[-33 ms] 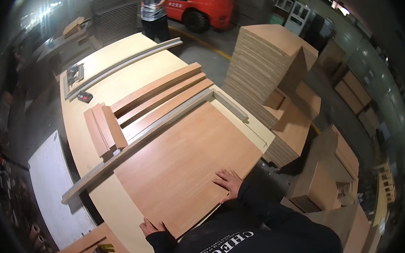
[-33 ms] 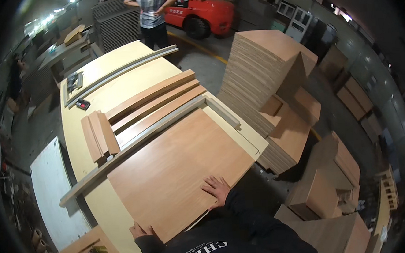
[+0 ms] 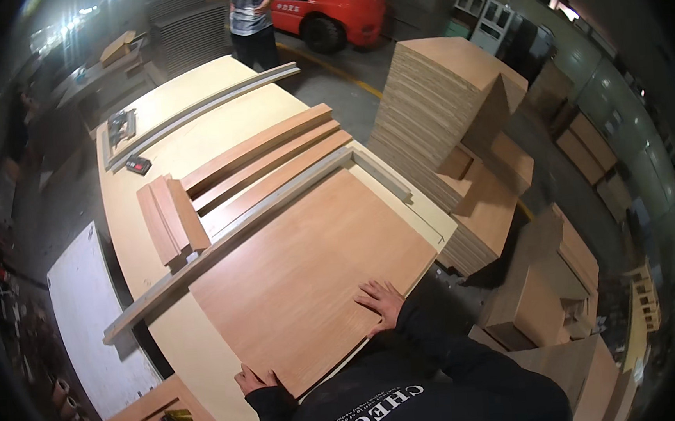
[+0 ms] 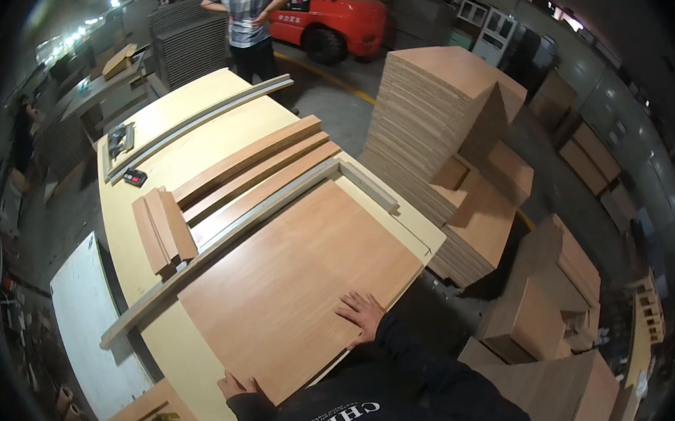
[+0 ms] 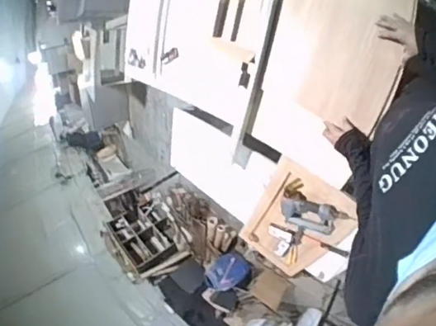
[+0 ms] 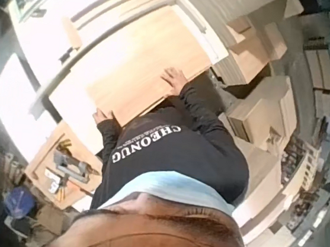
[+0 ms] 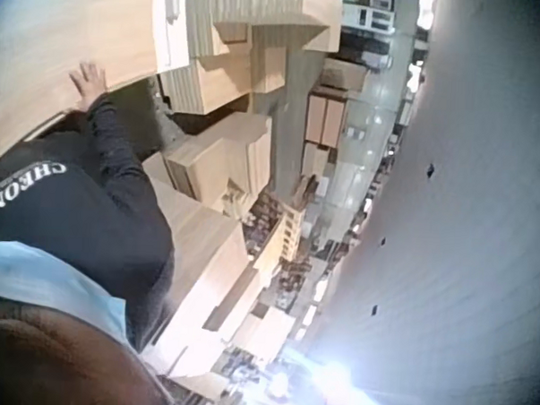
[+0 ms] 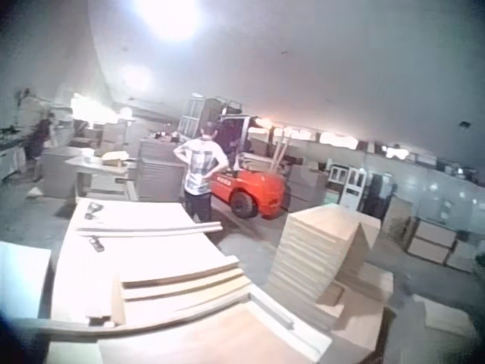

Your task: The person fastens wooden frame pieces onto a board using a nail gun, taps the edges with a hammer, and stacks the assembled panel. They then position wooden strips onto another board and attach them using the nail gun.

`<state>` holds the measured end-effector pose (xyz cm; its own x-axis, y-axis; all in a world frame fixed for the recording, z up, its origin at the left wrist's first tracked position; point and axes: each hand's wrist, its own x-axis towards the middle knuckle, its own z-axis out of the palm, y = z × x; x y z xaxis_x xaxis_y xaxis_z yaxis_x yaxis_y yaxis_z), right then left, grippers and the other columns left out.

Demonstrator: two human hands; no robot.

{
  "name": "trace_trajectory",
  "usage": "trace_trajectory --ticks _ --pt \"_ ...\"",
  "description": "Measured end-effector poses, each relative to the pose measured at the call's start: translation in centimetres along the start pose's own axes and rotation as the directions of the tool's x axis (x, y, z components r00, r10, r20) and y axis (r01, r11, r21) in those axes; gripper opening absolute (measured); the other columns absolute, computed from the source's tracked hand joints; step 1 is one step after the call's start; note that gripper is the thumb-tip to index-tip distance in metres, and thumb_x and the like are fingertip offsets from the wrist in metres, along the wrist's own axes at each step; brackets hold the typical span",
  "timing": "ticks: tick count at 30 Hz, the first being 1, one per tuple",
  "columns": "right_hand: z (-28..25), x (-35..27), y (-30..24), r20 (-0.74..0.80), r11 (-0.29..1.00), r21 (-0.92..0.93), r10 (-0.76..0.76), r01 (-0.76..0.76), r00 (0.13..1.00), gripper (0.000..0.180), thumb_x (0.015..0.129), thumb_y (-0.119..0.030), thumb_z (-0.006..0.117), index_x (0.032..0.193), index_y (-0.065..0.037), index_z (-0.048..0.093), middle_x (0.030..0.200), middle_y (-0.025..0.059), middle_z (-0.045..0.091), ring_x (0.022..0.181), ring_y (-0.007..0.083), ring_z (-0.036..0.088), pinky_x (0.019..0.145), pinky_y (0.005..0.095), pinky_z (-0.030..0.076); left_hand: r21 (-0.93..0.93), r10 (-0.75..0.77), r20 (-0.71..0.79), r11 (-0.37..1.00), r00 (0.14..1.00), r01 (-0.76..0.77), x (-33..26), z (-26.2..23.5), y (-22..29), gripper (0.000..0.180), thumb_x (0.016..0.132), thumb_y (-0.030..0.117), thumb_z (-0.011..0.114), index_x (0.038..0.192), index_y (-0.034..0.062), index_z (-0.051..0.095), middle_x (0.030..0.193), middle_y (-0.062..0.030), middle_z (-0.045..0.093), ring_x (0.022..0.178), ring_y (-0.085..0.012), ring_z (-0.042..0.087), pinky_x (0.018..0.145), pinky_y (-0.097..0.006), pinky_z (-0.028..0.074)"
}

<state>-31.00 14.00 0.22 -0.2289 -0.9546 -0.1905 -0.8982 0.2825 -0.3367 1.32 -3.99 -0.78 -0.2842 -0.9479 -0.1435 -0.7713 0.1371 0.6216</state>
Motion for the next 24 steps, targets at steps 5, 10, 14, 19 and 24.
trace_trajectory --ticks 5,10,14,19,24 --pt "-1.1 0.1 1.4 -0.003 0.998 0.051 0.026 -0.026 1.000 0.098 0.052 -0.060 0.072 0.133 -0.018 0.036 0.142 0.0155 0.022 0.132 0.0383 0.015 0.102 0.0590 0.012 0.004 -0.003 0.002 1.000 1.000 0.003 0.1 1.6 0.5 0.069 0.061 0.009 0.071 0.121 -0.0062 0.040 0.106 -0.0203 0.041 0.098 -0.0362 0.047 0.086 -0.039 0.041" --pt "-2.0 -0.1 2.6 -0.005 0.997 0.076 0.010 -0.010 1.000 0.096 0.052 -0.059 0.072 0.132 -0.017 0.037 0.143 0.0135 0.021 0.133 0.0361 0.014 0.102 0.0603 0.013 0.032 0.010 -0.037 0.999 0.999 -0.009 0.0 2.8 1.2 0.072 0.060 0.011 0.072 0.121 -0.0072 0.040 0.106 -0.0205 0.041 0.100 -0.0353 0.047 0.087 -0.039 0.040" --pt "-2.5 -0.3 4.0 0.046 0.996 0.078 0.038 -0.041 0.998 0.095 0.053 -0.057 0.073 0.131 -0.017 0.038 0.143 0.0126 0.021 0.133 0.0350 0.014 0.101 0.0609 0.013 0.066 -0.093 0.024 0.994 0.995 0.091 -0.2 2.8 4.1 0.072 0.058 0.012 0.072 0.120 -0.0065 0.041 0.105 -0.0205 0.042 0.098 -0.0355 0.047 0.086 -0.039 0.041" --pt "-4.3 1.4 4.3 0.072 0.996 0.088 -0.026 0.020 0.997 0.092 0.053 -0.057 0.073 0.129 -0.017 0.040 0.142 0.0123 0.022 0.133 0.0342 0.014 0.101 0.0619 0.012 0.154 -0.075 -0.102 0.984 0.992 0.090 0.1 3.7 3.7 0.068 0.057 0.013 0.073 0.117 -0.0029 0.044 0.101 -0.0196 0.043 0.092 -0.0357 0.051 0.082 -0.040 0.044" --pt "-7.2 6.6 7.5 -0.177 0.914 0.358 -0.134 0.191 0.975 0.072 0.062 -0.048 0.071 0.118 -0.008 0.049 0.126 0.0155 0.043 0.119 0.0331 0.039 0.096 0.0496 0.031 0.558 0.070 0.029 0.827 0.997 -0.074 6.0 0.1 7.5 0.059 0.056 0.026 0.074 0.106 0.0038 0.052 0.088 -0.0183 0.049 0.078 -0.0351 0.054 0.064 -0.045 0.046"
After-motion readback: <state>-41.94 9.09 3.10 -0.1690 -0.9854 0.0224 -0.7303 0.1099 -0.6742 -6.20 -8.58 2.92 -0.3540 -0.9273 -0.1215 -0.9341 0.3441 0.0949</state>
